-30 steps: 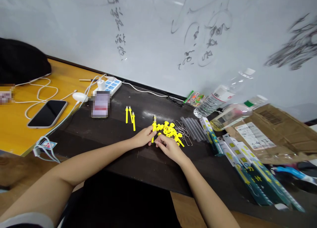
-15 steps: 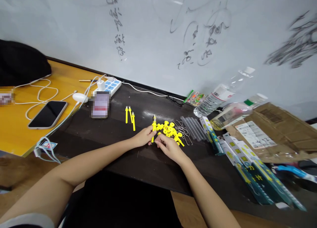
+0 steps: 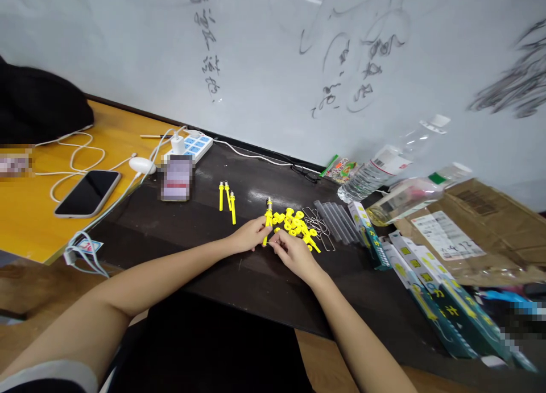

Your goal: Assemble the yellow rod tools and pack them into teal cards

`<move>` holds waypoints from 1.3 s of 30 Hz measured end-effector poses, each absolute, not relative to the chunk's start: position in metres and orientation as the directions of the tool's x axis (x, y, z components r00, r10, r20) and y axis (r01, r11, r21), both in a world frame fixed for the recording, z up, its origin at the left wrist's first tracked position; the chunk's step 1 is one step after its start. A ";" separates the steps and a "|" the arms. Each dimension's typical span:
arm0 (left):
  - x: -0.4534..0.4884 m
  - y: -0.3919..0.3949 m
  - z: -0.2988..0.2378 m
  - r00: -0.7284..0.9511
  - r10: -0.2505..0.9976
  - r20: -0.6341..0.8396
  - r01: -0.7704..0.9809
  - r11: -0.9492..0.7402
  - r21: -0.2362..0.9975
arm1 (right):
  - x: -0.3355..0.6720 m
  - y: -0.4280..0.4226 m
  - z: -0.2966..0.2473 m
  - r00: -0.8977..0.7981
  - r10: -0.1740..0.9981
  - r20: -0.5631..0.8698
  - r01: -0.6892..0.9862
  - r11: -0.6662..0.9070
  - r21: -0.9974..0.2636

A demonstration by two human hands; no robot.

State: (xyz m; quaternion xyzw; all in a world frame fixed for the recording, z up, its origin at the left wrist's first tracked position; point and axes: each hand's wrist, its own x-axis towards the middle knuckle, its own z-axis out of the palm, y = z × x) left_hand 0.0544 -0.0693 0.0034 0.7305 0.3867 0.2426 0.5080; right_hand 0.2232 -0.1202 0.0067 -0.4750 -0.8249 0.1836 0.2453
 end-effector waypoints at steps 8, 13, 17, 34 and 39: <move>0.055 -0.068 0.000 0.574 0.806 0.145 0.284 -0.362 0.888 | 0.228 -0.115 -0.001 -0.382 0.901 0.206 0.573 0.406 -0.712; 0.054 -0.065 -0.005 0.614 0.767 0.187 0.236 -0.404 0.884 | 0.229 -0.113 -0.003 -0.351 0.918 0.184 0.491 0.348 -0.798; 0.053 -0.066 -0.006 0.648 0.754 0.110 0.198 -0.306 0.931 | 0.228 -0.113 -0.003 -0.341 0.929 0.144 0.438 0.292 -0.850; 0.059 -0.068 -0.010 0.569 0.822 0.006 0.123 -0.093 0.988 | 0.227 -0.112 -0.004 -0.349 0.928 0.133 0.449 0.290 -0.845; 0.060 -0.069 -0.009 0.563 0.826 0.021 0.109 -0.099 0.989 | 0.227 -0.112 -0.004 -0.350 0.926 0.140 0.453 0.298 -0.840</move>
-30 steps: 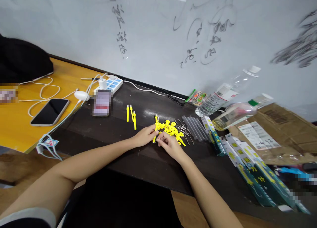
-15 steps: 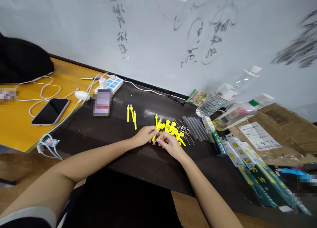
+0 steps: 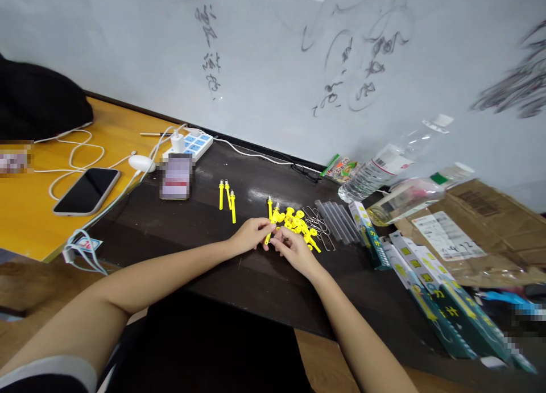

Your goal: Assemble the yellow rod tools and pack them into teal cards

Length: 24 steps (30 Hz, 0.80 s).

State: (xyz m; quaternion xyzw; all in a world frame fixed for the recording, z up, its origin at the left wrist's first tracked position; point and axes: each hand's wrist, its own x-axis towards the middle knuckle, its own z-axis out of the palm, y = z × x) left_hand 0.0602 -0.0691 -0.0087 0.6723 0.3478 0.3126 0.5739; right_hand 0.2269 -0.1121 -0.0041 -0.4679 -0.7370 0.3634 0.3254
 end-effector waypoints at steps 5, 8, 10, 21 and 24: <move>0.061 -0.071 -0.008 0.539 0.842 -0.018 0.127 -0.060 0.990 | 0.227 -0.112 -0.004 -0.372 0.918 0.133 0.456 0.306 -0.836; 0.061 -0.072 -0.008 0.541 0.841 -0.013 0.146 -0.079 0.986 | 0.227 -0.113 -0.005 -0.383 0.913 0.143 0.474 0.327 -0.818; 0.062 -0.074 -0.009 0.545 0.838 -0.017 0.162 -0.086 0.983 | 0.227 -0.113 -0.006 -0.380 0.912 0.156 0.482 0.339 -0.808; 0.061 -0.075 -0.006 0.538 0.842 -0.036 0.185 -0.076 0.980 | 0.229 -0.115 0.003 -0.453 0.889 0.070 0.433 0.288 -0.854; 0.062 -0.074 -0.005 0.547 0.836 -0.049 0.174 -0.056 0.983 | 0.230 -0.115 0.005 -0.452 0.890 0.062 0.429 0.278 -0.860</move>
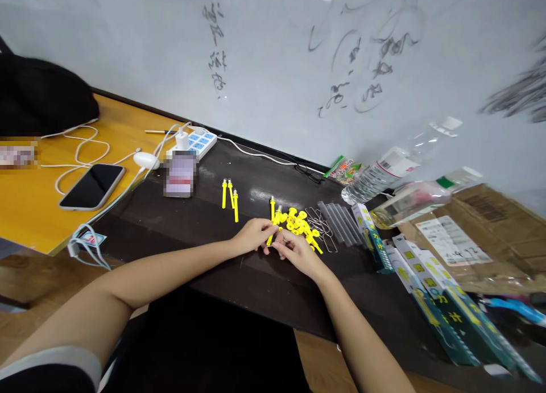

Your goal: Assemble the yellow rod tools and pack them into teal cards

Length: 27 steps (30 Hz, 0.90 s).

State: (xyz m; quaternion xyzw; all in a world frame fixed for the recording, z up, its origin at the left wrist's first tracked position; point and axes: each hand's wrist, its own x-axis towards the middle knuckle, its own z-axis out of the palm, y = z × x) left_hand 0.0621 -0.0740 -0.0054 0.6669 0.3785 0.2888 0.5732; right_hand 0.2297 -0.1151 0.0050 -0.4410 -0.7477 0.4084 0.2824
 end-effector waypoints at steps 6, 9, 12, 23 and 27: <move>0.061 -0.075 -0.004 0.535 0.845 0.013 0.211 -0.149 0.966 | 0.229 -0.115 0.002 -0.443 0.891 0.103 0.448 0.319 -0.835; 0.061 -0.074 -0.006 0.529 0.845 0.079 0.244 -0.241 0.939 | 0.228 -0.115 0.000 -0.438 0.892 0.112 0.463 0.331 -0.822; 0.061 -0.072 -0.008 0.512 0.851 0.116 0.283 -0.295 0.913 | 0.228 -0.115 0.000 -0.434 0.893 0.116 0.463 0.332 -0.822; 0.060 -0.078 0.001 0.524 0.852 0.006 0.314 -0.200 0.928 | 0.227 -0.114 -0.002 -0.432 0.893 0.124 0.448 0.332 -0.830; 0.060 -0.078 -0.001 0.514 0.858 0.015 0.294 -0.192 0.936 | 0.222 -0.115 -0.007 -0.384 0.912 0.141 0.403 0.303 -0.864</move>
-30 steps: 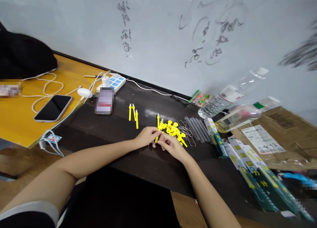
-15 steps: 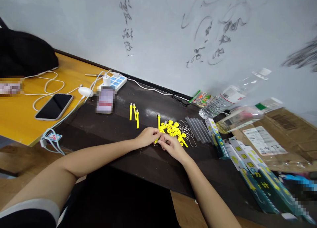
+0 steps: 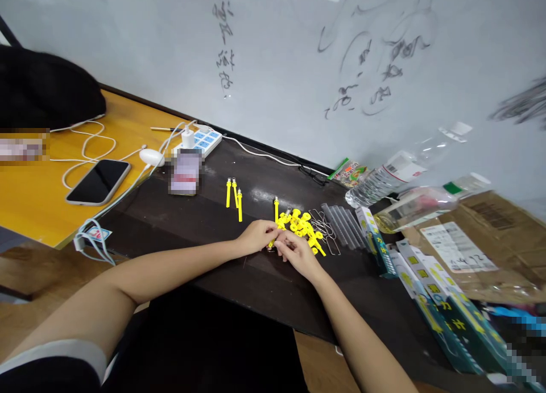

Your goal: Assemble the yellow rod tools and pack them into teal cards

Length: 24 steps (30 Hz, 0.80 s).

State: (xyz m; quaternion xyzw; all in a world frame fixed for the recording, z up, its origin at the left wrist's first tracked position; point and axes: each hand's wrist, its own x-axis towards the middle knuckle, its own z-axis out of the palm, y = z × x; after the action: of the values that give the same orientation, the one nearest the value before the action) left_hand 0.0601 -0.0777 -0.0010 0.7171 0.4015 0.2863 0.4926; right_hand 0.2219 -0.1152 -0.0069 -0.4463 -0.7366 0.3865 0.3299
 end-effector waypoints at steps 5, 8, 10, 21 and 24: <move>0.061 -0.077 -0.006 0.515 0.857 0.009 0.212 -0.137 0.968 | 0.214 -0.117 -0.011 -0.307 0.940 0.147 0.298 0.242 -0.923; 0.061 -0.075 -0.008 0.509 0.861 0.022 0.181 -0.132 0.975 | 0.215 -0.115 -0.010 -0.314 0.940 0.136 0.245 0.219 -0.944; 0.060 -0.074 -0.008 0.494 0.868 0.041 0.180 -0.148 0.972 | 0.217 -0.114 -0.007 -0.329 0.936 0.130 0.216 0.208 -0.954; 0.063 -0.070 -0.009 0.434 0.899 0.060 -0.028 -0.053 0.998 | 0.220 -0.114 -0.007 -0.254 0.954 0.159 0.262 0.226 -0.938; 0.063 -0.069 -0.011 0.440 0.895 0.074 -0.056 -0.055 0.997 | 0.220 -0.114 -0.007 -0.248 0.961 0.126 0.253 0.190 -0.949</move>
State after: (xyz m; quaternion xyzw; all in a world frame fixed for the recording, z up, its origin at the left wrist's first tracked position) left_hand 0.0629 -0.0689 -0.0105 0.6061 0.3460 0.4002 0.5939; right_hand 0.2199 -0.1139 -0.0070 -0.4615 -0.6572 0.4384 0.4036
